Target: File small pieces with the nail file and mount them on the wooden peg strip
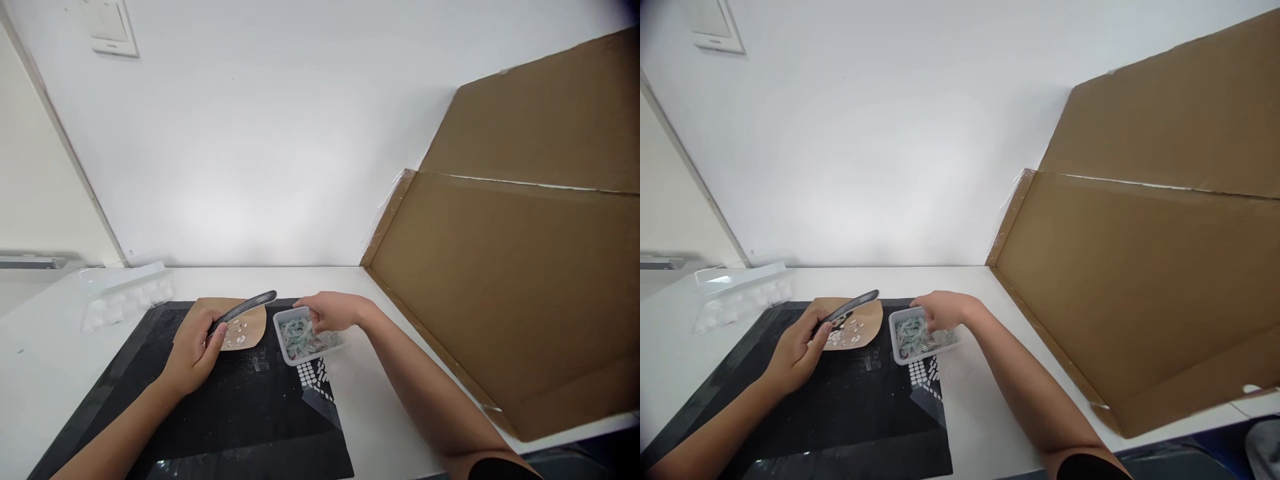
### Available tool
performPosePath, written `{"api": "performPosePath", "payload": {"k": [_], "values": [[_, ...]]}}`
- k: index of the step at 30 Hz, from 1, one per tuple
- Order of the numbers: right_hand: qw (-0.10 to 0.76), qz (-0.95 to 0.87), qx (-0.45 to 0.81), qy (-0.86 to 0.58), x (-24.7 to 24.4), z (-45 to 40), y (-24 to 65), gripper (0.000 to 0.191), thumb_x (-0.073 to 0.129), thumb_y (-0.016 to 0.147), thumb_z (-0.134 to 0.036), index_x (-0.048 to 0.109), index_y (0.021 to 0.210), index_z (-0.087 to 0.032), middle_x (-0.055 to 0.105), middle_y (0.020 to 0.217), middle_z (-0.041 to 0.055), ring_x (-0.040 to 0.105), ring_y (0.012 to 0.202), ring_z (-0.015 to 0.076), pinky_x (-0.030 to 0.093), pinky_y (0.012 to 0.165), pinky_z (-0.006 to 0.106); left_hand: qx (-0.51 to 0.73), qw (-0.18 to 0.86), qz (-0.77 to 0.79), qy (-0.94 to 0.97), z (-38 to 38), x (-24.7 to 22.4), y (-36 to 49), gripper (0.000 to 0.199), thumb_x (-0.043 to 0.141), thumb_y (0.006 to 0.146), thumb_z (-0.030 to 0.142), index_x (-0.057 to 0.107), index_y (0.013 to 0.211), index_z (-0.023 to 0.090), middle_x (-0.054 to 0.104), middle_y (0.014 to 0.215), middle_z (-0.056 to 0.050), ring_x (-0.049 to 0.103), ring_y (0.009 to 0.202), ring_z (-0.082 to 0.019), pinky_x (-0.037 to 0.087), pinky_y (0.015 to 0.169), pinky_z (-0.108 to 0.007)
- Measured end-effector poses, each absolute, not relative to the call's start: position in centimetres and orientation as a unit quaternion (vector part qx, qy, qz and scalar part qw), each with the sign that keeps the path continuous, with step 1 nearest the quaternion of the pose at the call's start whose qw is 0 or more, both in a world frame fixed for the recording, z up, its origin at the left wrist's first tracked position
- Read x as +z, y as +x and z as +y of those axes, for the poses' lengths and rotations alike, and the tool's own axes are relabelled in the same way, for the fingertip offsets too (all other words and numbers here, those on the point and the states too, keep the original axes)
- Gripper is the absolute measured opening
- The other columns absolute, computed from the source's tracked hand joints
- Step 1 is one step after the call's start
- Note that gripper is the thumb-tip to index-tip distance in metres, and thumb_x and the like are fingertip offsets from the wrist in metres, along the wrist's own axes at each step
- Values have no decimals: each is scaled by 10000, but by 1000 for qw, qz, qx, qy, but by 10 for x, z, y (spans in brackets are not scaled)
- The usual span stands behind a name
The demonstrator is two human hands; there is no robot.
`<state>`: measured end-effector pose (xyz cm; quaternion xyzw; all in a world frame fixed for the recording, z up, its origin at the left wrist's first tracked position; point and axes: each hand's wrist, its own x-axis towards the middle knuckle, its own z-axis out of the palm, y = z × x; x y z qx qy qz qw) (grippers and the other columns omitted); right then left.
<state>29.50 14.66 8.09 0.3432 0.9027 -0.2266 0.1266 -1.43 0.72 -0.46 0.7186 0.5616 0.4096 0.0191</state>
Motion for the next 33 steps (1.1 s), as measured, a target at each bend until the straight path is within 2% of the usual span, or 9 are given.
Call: {"api": "performPosePath", "payload": {"k": [7, 11, 15, 20, 23, 25, 29, 31, 33], "values": [[-89, 872, -402, 264, 104, 144, 312, 848, 693, 942, -326, 222, 1648, -295, 697, 1005, 16, 710, 889, 182, 513, 745, 291, 404, 34, 563, 720, 9, -9, -16, 253, 426, 1060, 395, 582, 985, 210, 609, 871, -38, 581, 792, -221, 449, 728, -333], [-242, 803, -506, 202, 113, 138, 310, 754, 733, 934, -359, 346, 1579, -302, 615, 985, 4, 700, 804, 157, 450, 601, 247, 401, 27, 561, 724, 9, -9, -17, 246, 427, 1062, 391, 568, 963, 216, 590, 840, -32, 570, 775, -222, 448, 725, -337], [-339, 741, -554, 173, 120, 129, 305, 586, 768, 917, -368, 517, 1445, -326, 567, 976, -12, 534, 607, 73, 351, 507, 230, 400, 27, 554, 730, 8, -10, -17, 222, 434, 1062, 366, 575, 975, 219, 613, 866, -43, 590, 804, -231, 461, 739, -344], [-370, 697, -576, 213, 116, 129, 294, 581, 840, 837, -429, 595, 1341, -278, 595, 930, 15, 547, 711, 123, 265, 481, 223, 411, 15, 540, 734, 6, -6, -14, 209, 441, 1057, 349, 586, 981, 218, 635, 886, -53, 604, 816, -230, 478, 750, -345], [-388, 705, -512, 299, 106, 141, 287, 621, 815, 823, -550, 596, 1309, -230, 644, 935, 39, 583, 765, 146, 299, 508, 228, 416, 4, 542, 730, 5, -2, -12, 252, 426, 1065, 376, 580, 943, 219, 622, 853, -44, 594, 788, -221, 475, 730, -340], [-382, 720, -465, 345, 99, 147, 285, 535, 736, 859, -631, 643, 1170, -206, 674, 926, 43, 589, 738, 137, 354, 545, 234, 418, 6, 547, 725, 5, -1, -11, 258, 417, 1066, 389, 584, 968, 218, 629, 865, -48, 599, 803, -225, 480, 748, -347], [-327, 752, -440, 367, 90, 139, 287, 480, 663, 907, -658, 699, 912, -179, 676, 744, 23, 555, 602, 126, 423, 591, 265, 420, 9, 560, 714, 5, 2, -10, 279, 410, 1066, 403, 591, 982, 208, 643, 876, -58, 609, 823, -236, 482, 760, -362], [-274, 776, -433, 367, 87, 121, 290, 469, 653, 921, -647, 723, 876, -184, 672, 676, 23, 581, 597, 154, 451, 605, 284, 421, 16, 560, 713, 5, 4, -10, 285, 399, 1071, 403, 595, 1002, 207, 661, 927, -69, 621, 867, -241, 489, 792, -370], [-210, 814, -394, 372, 84, 98, 295, 457, 578, 976, -630, 735, 907, -206, 698, 714, 32, 619, 645, 182, 474, 634, 300, 421, 22, 561, 713, 5, 5, -9, 296, 391, 1072, 408, 592, 993, 206, 669, 947, -75, 622, 890, -244, 489, 808, -374]]}}
